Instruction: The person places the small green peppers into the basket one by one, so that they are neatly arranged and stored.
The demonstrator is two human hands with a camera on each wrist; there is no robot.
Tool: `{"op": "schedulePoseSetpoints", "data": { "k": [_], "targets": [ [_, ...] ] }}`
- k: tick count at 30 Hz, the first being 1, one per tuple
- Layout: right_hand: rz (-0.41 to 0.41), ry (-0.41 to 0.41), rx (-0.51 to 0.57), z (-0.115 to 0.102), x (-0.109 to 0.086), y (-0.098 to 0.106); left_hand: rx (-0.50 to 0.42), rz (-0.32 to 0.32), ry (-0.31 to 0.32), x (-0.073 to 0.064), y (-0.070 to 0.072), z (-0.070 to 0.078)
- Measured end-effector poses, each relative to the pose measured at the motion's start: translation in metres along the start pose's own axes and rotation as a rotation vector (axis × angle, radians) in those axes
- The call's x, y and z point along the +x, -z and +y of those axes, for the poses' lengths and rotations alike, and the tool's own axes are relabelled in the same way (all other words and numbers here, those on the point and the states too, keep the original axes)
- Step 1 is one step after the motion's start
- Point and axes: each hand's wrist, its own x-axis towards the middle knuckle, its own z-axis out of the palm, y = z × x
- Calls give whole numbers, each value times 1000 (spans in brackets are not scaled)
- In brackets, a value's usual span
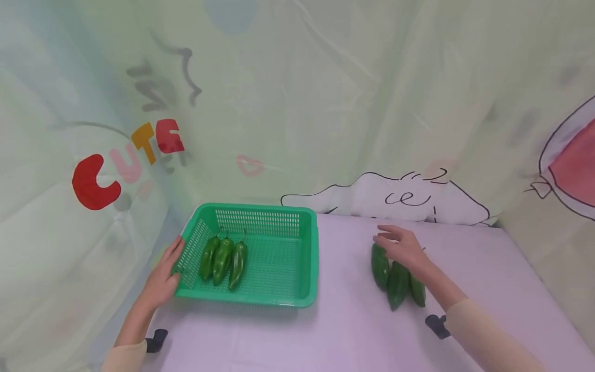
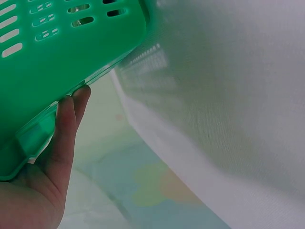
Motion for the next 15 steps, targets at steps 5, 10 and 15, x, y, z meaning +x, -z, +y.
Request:
{"op": "schedulePoseSetpoints", "data": {
  "k": [5, 10, 15],
  "targets": [
    [36, -11, -41, 15, -12, 21, -6, 9, -9, 0, 1, 0],
    [86, -36, -63, 34, -21, 42, -6, 7, -11, 0, 1, 1],
    [127, -44, -58, 53, -27, 55, -4, 4, -8, 0, 2, 2]
  ]
}}
